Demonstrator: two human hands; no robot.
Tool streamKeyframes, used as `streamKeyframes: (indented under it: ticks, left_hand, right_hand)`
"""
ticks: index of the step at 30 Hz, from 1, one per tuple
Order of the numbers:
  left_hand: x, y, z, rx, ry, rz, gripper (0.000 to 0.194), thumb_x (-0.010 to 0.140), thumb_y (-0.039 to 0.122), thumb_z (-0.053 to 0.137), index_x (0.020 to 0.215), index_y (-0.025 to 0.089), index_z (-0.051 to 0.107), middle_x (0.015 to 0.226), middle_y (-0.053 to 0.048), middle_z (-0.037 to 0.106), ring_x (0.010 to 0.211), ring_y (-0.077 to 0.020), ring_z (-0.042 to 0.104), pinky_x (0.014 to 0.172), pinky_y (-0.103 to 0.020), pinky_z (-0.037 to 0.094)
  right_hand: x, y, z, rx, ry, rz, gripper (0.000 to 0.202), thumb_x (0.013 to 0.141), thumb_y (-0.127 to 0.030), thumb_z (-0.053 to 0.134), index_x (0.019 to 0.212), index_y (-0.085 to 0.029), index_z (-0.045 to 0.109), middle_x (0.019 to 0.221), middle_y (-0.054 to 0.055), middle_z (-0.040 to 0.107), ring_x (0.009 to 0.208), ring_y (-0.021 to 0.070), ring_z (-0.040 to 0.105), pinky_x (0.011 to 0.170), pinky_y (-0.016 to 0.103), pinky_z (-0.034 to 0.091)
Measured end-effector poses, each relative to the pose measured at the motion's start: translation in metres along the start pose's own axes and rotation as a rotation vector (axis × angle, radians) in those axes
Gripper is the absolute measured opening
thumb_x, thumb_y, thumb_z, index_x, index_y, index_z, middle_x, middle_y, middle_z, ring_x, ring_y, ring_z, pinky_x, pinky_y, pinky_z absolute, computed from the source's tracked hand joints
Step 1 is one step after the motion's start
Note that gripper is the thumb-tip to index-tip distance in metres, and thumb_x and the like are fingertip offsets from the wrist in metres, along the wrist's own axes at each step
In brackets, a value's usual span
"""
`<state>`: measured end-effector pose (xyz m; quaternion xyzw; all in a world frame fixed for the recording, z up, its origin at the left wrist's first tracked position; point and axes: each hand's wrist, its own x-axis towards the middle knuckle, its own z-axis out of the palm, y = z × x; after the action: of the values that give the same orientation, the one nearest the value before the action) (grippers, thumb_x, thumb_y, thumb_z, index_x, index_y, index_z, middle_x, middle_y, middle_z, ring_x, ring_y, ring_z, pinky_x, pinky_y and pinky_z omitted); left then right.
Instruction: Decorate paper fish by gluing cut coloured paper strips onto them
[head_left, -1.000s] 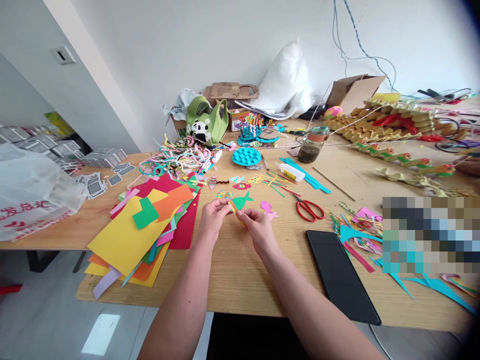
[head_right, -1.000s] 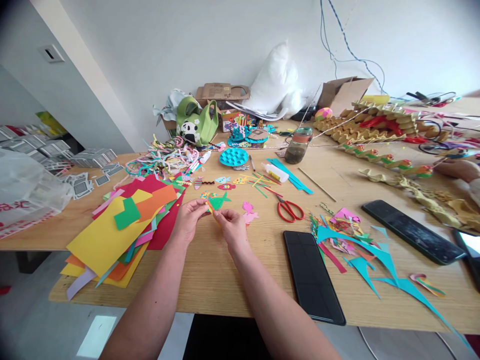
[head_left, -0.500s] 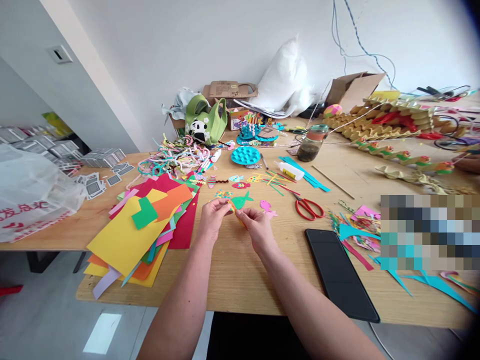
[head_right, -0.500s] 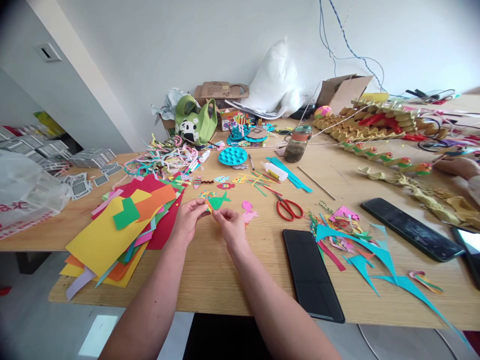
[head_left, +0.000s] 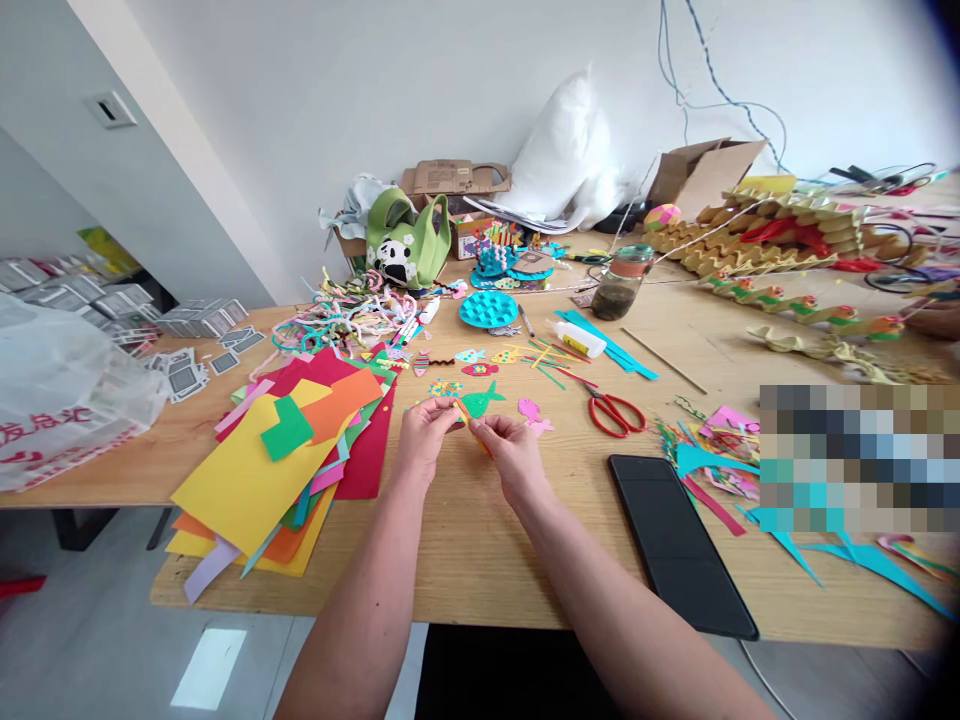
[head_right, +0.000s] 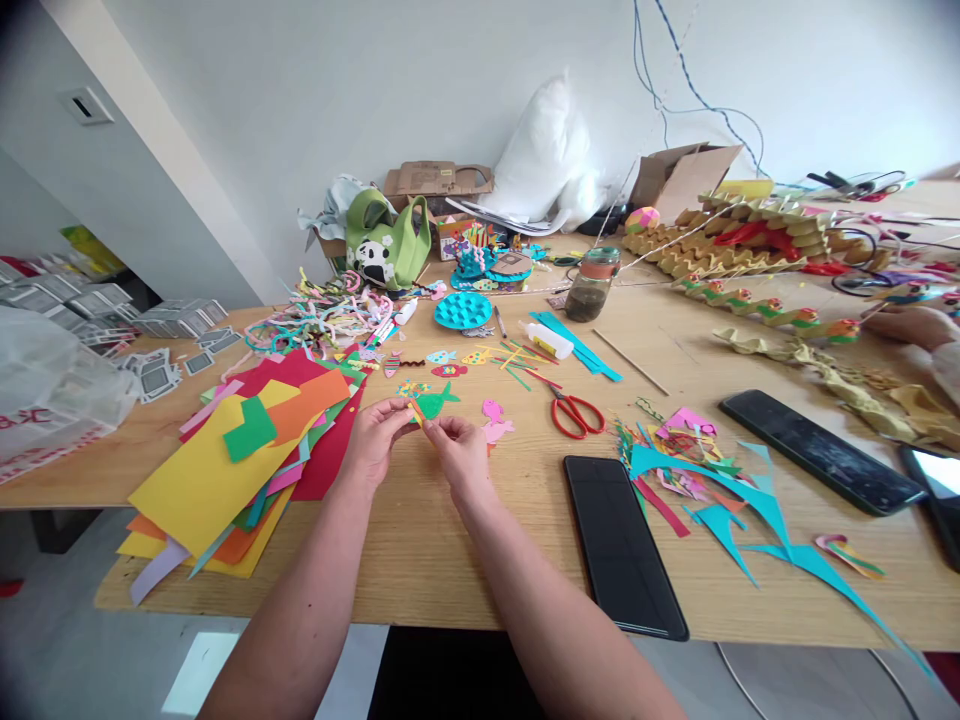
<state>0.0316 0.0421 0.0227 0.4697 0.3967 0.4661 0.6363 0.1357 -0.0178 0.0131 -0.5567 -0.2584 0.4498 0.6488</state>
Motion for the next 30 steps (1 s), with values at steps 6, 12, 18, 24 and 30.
streamKeyframes:
  ticks: [6,12,18,24,30]
  left_hand:
    - [-0.0002,0.0004,0.0009,-0.007,-0.005,-0.012,0.013,0.056,0.022,0.074,0.069,0.019,0.073,0.071,-0.001,0.071,0.070,-0.0170,0.063,0.076,-0.033,0.053]
    - [-0.0008,0.0004,0.0013,-0.016,-0.006,-0.029,0.015,0.056,0.023,0.075,0.070,0.018,0.072,0.073,-0.002,0.071,0.070,-0.0175,0.064,0.077,-0.034,0.052]
    - [-0.0024,0.0022,0.0015,-0.033,-0.008,-0.056,0.018,0.055,0.023,0.075,0.070,0.015,0.071,0.072,-0.003,0.071,0.070,-0.0161,0.064,0.074,-0.033,0.054]
    - [-0.0029,0.0032,0.0026,-0.045,0.012,-0.070,0.014,0.054,0.022,0.074,0.066,0.015,0.070,0.068,-0.003,0.070,0.066,-0.0155,0.063,0.070,-0.032,0.055]
    - [-0.0032,0.0037,0.0028,-0.031,-0.006,-0.063,0.011,0.055,0.021,0.072,0.065,0.017,0.070,0.069,-0.002,0.070,0.066,-0.0161,0.064,0.072,-0.032,0.055]
  right_hand:
    - [-0.0002,0.0010,-0.0005,-0.021,-0.011,-0.015,0.035,0.055,-0.048,0.074,0.061,-0.016,0.062,0.051,-0.005,0.048,0.049,0.0081,0.033,0.051,0.025,0.023]
    - [0.0006,0.0022,-0.0003,-0.024,-0.006,-0.019,0.034,0.056,-0.047,0.073,0.060,-0.016,0.061,0.050,-0.005,0.047,0.050,0.0080,0.032,0.050,0.025,0.022]
    - [-0.0002,0.0011,0.0001,-0.036,0.001,-0.032,0.033,0.057,-0.047,0.072,0.061,-0.016,0.061,0.050,-0.005,0.047,0.049,0.0082,0.033,0.050,0.025,0.024]
    - [-0.0005,0.0028,-0.0008,-0.053,0.004,-0.059,0.032,0.058,-0.045,0.071,0.062,-0.016,0.061,0.053,-0.004,0.051,0.051,0.0087,0.037,0.051,0.025,0.027]
    - [-0.0002,0.0030,-0.0004,-0.066,0.011,-0.064,0.031,0.058,-0.045,0.070,0.061,-0.017,0.060,0.052,-0.003,0.051,0.050,0.0092,0.037,0.051,0.025,0.027]
